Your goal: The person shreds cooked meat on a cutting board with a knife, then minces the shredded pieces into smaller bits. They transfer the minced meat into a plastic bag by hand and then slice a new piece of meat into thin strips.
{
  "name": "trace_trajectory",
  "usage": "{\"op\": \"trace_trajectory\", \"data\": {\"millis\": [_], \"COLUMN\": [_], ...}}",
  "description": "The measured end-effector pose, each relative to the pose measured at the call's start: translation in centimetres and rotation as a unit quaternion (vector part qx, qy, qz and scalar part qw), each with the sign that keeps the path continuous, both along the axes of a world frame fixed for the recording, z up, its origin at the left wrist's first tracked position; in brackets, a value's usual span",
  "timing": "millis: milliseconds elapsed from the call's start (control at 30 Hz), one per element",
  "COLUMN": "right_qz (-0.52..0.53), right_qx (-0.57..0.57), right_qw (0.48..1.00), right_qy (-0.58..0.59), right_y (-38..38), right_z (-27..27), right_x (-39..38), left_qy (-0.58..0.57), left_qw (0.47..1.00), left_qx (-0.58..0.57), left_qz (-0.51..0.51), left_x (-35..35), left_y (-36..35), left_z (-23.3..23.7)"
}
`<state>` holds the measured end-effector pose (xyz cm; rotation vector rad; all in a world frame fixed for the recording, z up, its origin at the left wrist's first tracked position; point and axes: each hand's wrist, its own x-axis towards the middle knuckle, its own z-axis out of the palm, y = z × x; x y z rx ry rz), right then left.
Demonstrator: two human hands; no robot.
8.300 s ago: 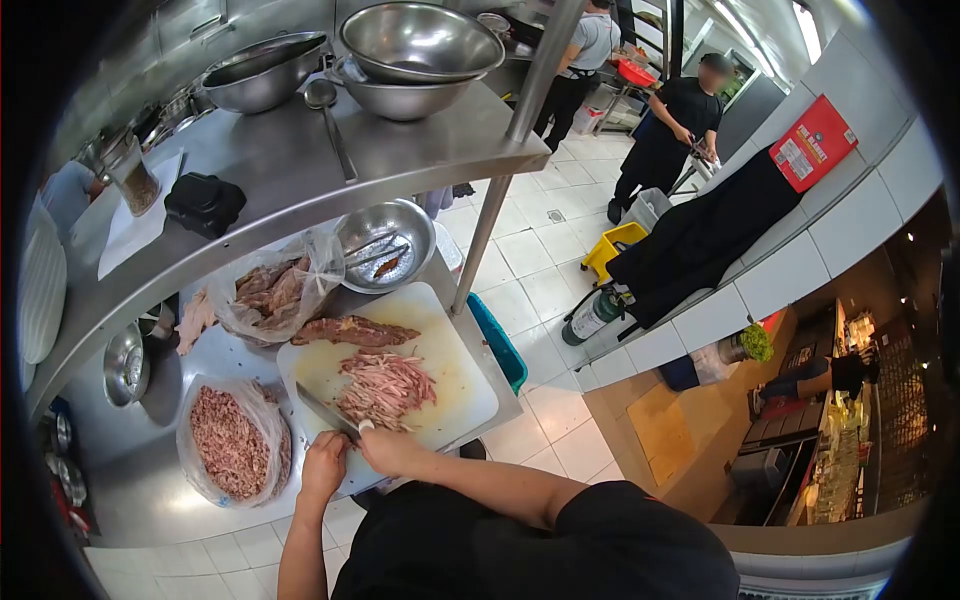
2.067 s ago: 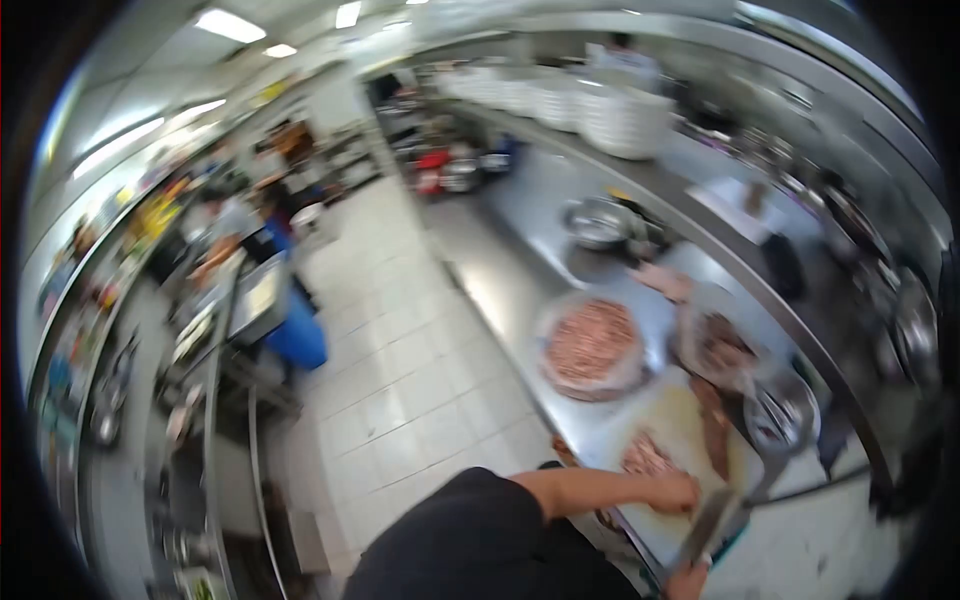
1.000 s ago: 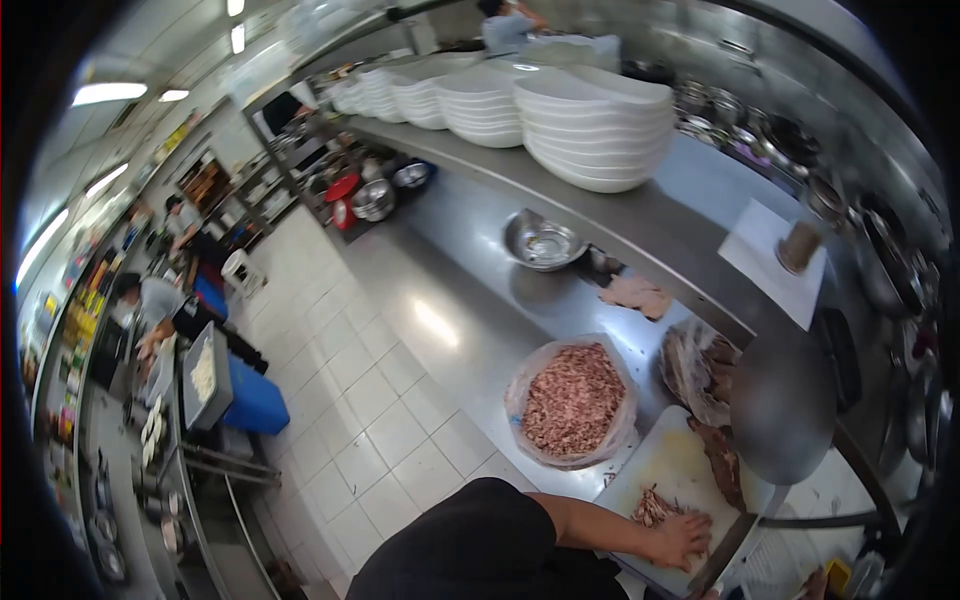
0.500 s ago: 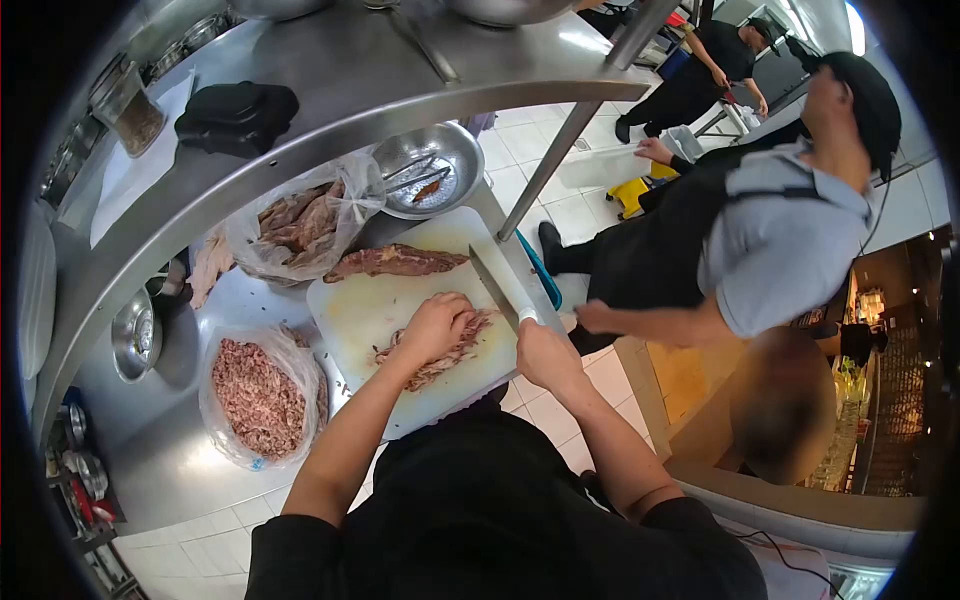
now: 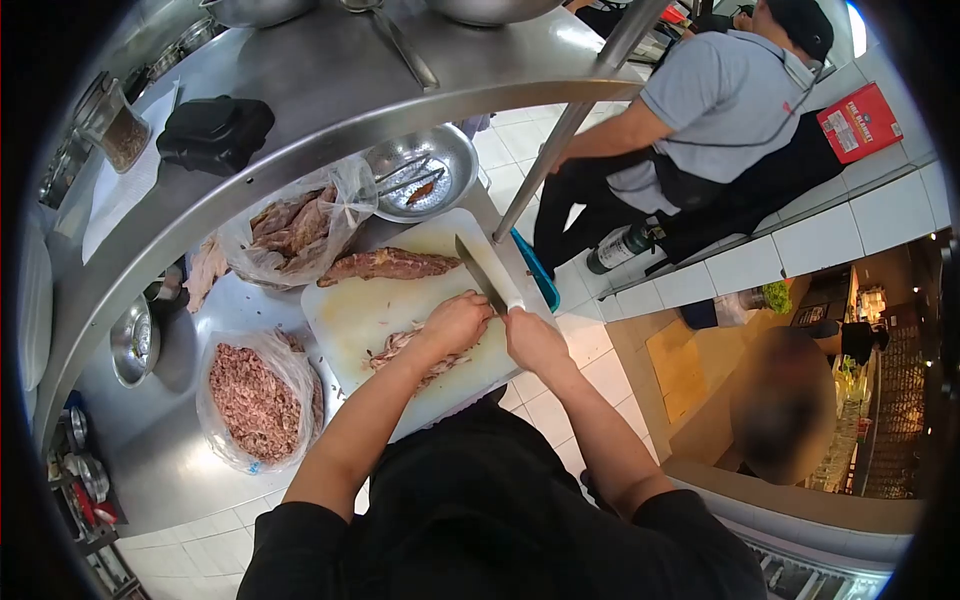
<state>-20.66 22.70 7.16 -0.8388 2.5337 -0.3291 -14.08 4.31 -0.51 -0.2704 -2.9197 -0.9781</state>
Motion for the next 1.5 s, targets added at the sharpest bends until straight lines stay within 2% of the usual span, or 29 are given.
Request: {"op": "trace_trajectory", "data": {"millis": [100,233,333,433,567,633,733,833,933,1033,1100,1200,1267,1300,1400,1500], "right_qz": [-0.038,-0.035,-0.036,-0.055,-0.031,-0.066,-0.063,-0.065,-0.099,-0.076,-0.059,-0.041,-0.034,-0.034,-0.068,-0.103], "right_qx": [-0.008,-0.035,-0.031,-0.085,-0.096,-0.093,-0.102,-0.084,-0.103,-0.095,-0.079,-0.023,0.005,0.007,-0.002,-0.059], "right_qw": [0.999,0.999,0.999,0.995,0.995,0.993,0.991,0.992,0.988,0.990,0.993,0.997,0.997,0.997,0.994,0.991], "right_qy": [0.008,-0.003,-0.003,-0.007,-0.016,-0.014,-0.052,-0.067,-0.058,-0.064,-0.063,-0.057,-0.067,-0.070,-0.081,-0.053], "right_y": [-0.3,-0.4,-0.6,-0.5,-0.6,-1.0,-1.3,-0.7,-1.3,-1.4,-1.0,0.3,1.0,0.8,-0.5,-1.9], "right_z": [-1.7,-2.5,-1.5,-3.9,-3.0,-4.2,-4.2,-2.4,-4.4,-2.9,-1.2,1.3,2.2,1.8,-0.7,-2.3], "right_x": [1.6,0.5,0.7,0.1,-0.2,1.7,-0.2,1.0,2.3,0.8,1.2,3.6,4.8,5.2,5.4,3.7], "left_qy": [-0.010,-0.019,0.036,-0.005,0.009,0.008,-0.009,0.012,0.005,-0.004,0.067,0.031,0.003,-0.021,-0.002,0.005], "left_qw": [1.000,1.000,0.999,0.998,0.998,0.998,0.997,0.997,0.997,0.997,0.995,0.993,0.993,0.991,0.993,0.994], "left_qx": [-0.021,-0.010,0.022,0.057,0.063,0.058,0.071,0.075,0.082,0.073,0.067,0.094,0.115,0.133,0.119,0.113], "left_qz": [0.004,-0.001,0.013,0.004,-0.005,-0.012,-0.012,-0.012,0.000,-0.010,0.021,0.070,0.038,0.006,0.003,-0.008], "left_x": [0.0,0.4,-0.1,0.0,0.2,0.2,0.4,0.3,0.7,1.0,1.7,2.7,3.1,3.3,3.1,3.1], "left_y": [0.0,0.1,-0.7,-0.9,-0.9,-1.2,-1.3,-1.6,-1.5,-1.7,-2.4,-3.2,-3.2,-3.2,-2.6,-2.7], "left_z": [0.2,-0.3,-0.7,-0.1,-0.2,0.3,0.4,0.3,0.1,0.3,0.8,1.1,0.9,0.8,0.2,0.2]}}
